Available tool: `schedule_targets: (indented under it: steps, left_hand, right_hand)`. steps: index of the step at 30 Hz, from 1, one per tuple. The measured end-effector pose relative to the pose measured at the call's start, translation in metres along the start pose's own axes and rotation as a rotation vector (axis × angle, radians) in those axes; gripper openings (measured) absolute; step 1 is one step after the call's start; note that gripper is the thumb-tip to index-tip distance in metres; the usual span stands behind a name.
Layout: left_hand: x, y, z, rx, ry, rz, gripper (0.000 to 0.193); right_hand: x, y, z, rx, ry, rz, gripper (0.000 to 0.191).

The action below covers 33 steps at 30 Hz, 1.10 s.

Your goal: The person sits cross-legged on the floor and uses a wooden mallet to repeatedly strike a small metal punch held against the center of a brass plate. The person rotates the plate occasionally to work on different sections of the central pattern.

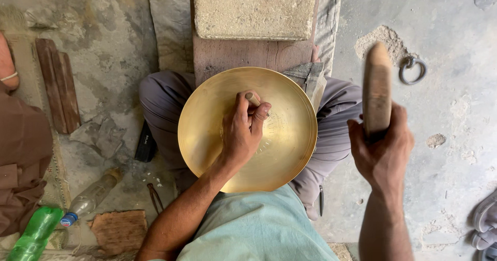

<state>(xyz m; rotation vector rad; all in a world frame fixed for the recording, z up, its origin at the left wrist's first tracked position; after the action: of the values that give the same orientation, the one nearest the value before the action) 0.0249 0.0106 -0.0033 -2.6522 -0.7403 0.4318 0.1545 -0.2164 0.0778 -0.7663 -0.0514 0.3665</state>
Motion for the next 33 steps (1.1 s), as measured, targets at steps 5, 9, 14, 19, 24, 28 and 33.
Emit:
schedule_targets:
  steps: [5, 9, 14, 19, 24, 28, 33]
  left_hand:
    - [-0.003, 0.0, -0.003, 0.048, 0.114, -0.068, 0.021]
    - [-0.005, 0.002, 0.005, 0.013, 0.091, -0.059, 0.022]
    - [-0.006, 0.004, 0.013, 0.046, 0.104, -0.08, 0.023]
    - [-0.01, 0.003, 0.016, 0.116, 0.119, -0.109, 0.019]
    - [-0.013, 0.006, 0.017, 0.102, 0.211, -0.132, 0.018]
    - [-0.013, 0.006, 0.02, 0.251, 0.222, -0.134, 0.014]
    - [-0.008, 0.007, 0.02, 0.04, 0.136, -0.03, 0.019]
  right_hand:
    - [0.042, 0.007, 0.064, -0.214, -0.527, 0.133, 0.04]
    - [0.055, 0.015, 0.096, -0.324, -0.649, 0.207, 0.05]
    - [0.067, 0.018, 0.12, -0.482, -0.809, 0.145, 0.04]
    - [0.065, 0.014, 0.128, -0.279, -0.681, 0.241, 0.047]
    - [0.066, 0.018, 0.13, -0.445, -0.788, 0.242, 0.041]
    - [0.065, 0.019, 0.13, -0.759, -0.99, 0.152, 0.024]
    - [0.071, 0.016, 0.115, -0.611, -0.718, 0.257, 0.03]
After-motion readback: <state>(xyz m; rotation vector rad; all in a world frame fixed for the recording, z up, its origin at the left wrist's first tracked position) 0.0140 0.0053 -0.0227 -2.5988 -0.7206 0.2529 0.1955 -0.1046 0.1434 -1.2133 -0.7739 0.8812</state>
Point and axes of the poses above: each hand's wrist, its own x-axis towards the middle knuckle, its own y-axis out of the palm, z = x × y, the point moved 3 cm from there along x, towards the middle knuckle, and after that the axes turned 11 degrees about x, right-handed, at the moved point
